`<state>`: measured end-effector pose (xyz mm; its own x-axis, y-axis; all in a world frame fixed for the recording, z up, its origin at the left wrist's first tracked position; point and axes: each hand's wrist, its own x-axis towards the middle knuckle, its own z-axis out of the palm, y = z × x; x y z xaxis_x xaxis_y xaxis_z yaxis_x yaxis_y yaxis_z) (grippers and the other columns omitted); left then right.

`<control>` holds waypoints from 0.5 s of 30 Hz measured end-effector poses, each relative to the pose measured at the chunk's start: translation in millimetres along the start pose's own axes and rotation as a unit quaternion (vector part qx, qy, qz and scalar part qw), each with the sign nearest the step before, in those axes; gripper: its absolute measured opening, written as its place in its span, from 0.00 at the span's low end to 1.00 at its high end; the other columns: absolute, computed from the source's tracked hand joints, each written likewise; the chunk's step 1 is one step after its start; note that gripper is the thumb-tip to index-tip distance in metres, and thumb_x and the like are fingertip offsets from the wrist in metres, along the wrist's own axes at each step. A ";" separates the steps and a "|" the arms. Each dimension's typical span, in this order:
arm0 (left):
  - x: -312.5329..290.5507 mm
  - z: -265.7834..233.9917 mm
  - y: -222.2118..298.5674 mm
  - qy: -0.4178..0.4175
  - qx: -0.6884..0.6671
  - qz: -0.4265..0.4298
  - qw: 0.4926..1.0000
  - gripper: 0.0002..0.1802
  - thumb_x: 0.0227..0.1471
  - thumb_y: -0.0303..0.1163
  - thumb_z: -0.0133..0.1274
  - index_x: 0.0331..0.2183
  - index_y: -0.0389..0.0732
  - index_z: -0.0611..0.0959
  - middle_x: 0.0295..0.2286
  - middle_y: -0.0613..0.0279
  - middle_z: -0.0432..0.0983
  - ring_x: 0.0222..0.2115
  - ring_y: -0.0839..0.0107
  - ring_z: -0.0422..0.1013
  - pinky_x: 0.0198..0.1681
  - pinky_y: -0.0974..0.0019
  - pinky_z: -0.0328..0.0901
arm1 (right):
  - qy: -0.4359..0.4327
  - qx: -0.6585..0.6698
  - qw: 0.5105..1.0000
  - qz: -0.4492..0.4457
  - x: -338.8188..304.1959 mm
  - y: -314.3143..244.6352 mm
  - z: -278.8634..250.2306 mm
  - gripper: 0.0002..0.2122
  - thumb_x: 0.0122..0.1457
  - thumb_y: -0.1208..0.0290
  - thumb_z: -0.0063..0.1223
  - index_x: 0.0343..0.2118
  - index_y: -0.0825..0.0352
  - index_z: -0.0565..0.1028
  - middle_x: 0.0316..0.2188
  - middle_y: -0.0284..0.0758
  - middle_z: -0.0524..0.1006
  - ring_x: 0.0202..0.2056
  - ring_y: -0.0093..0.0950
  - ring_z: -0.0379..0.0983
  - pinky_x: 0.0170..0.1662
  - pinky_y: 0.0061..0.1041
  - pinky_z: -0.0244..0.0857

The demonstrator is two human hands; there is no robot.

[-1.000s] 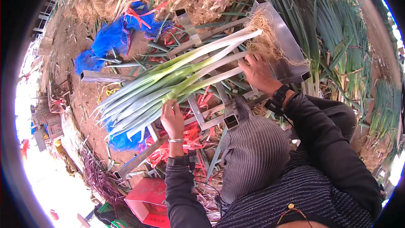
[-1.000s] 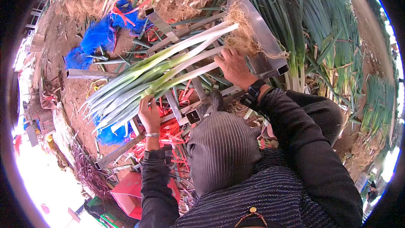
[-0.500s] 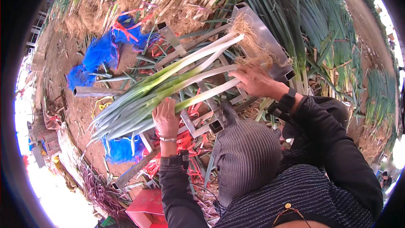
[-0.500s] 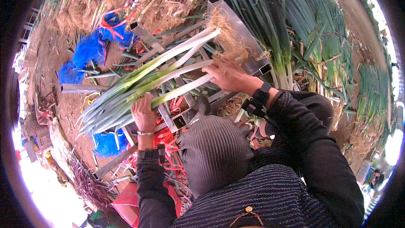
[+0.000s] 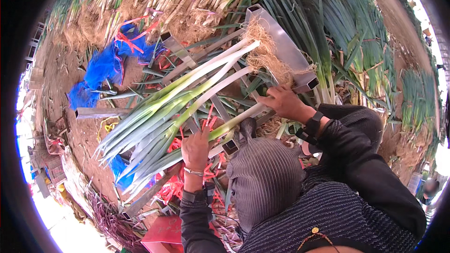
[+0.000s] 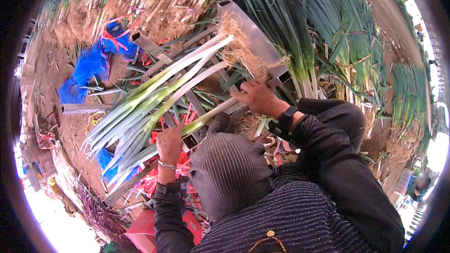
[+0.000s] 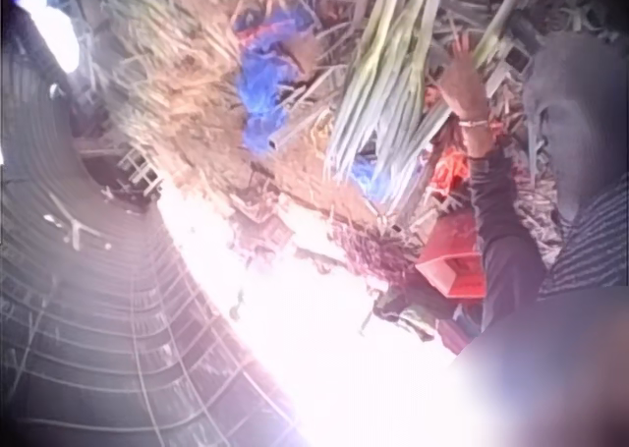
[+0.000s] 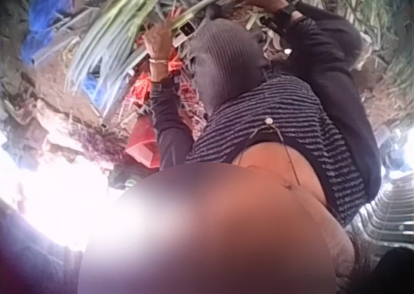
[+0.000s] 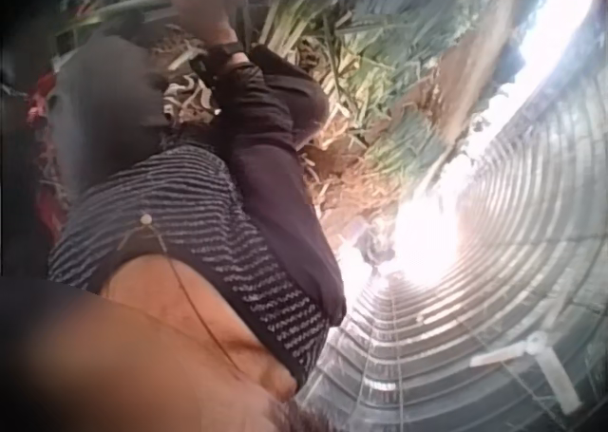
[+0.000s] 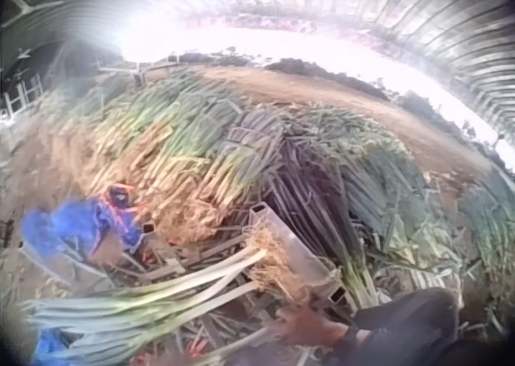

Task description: Cleaning and organizing harvested leeks by stripping outer leaves and placing them on a metal stand.

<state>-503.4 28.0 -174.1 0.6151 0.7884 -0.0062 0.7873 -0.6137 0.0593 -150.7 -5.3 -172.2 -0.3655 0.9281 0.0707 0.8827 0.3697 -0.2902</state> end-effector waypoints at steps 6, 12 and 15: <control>13.1 19.9 37.9 0.043 -0.034 -0.021 0.998 0.22 0.46 0.42 0.59 0.45 0.49 0.78 0.29 0.69 0.73 0.30 0.69 0.72 0.31 0.61 0.63 | -0.015 -0.012 1.000 -0.010 3.7 4.3 14.2 0.17 0.54 0.73 0.48 0.48 0.56 0.76 0.31 0.35 0.69 0.38 0.35 0.70 0.45 0.36 0.57; 14.9 24.5 43.6 0.088 -0.083 -0.016 0.993 0.22 0.48 0.31 0.51 0.48 0.47 0.77 0.36 0.70 0.74 0.35 0.73 0.72 0.34 0.63 0.60 | -0.021 0.056 0.998 -0.008 46.0 -16.1 -8.7 0.18 0.52 0.69 0.53 0.48 0.59 0.75 0.36 0.35 0.71 0.42 0.36 0.70 0.49 0.38 0.60; 12.6 26.5 40.7 0.100 -0.083 -0.005 0.992 0.23 0.48 0.31 0.51 0.49 0.48 0.78 0.35 0.70 0.73 0.34 0.73 0.72 0.34 0.63 0.60 | 0.086 0.061 0.990 -0.092 91.5 -34.3 -3.9 0.17 0.52 0.67 0.55 0.46 0.61 0.75 0.43 0.37 0.73 0.44 0.35 0.69 0.50 0.37 0.60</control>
<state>-462.5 11.9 -198.2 0.5741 0.7965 0.1897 0.7649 -0.6043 0.2230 -213.2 67.1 -152.1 -0.4522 0.8430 0.2912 0.7594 0.5352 -0.3701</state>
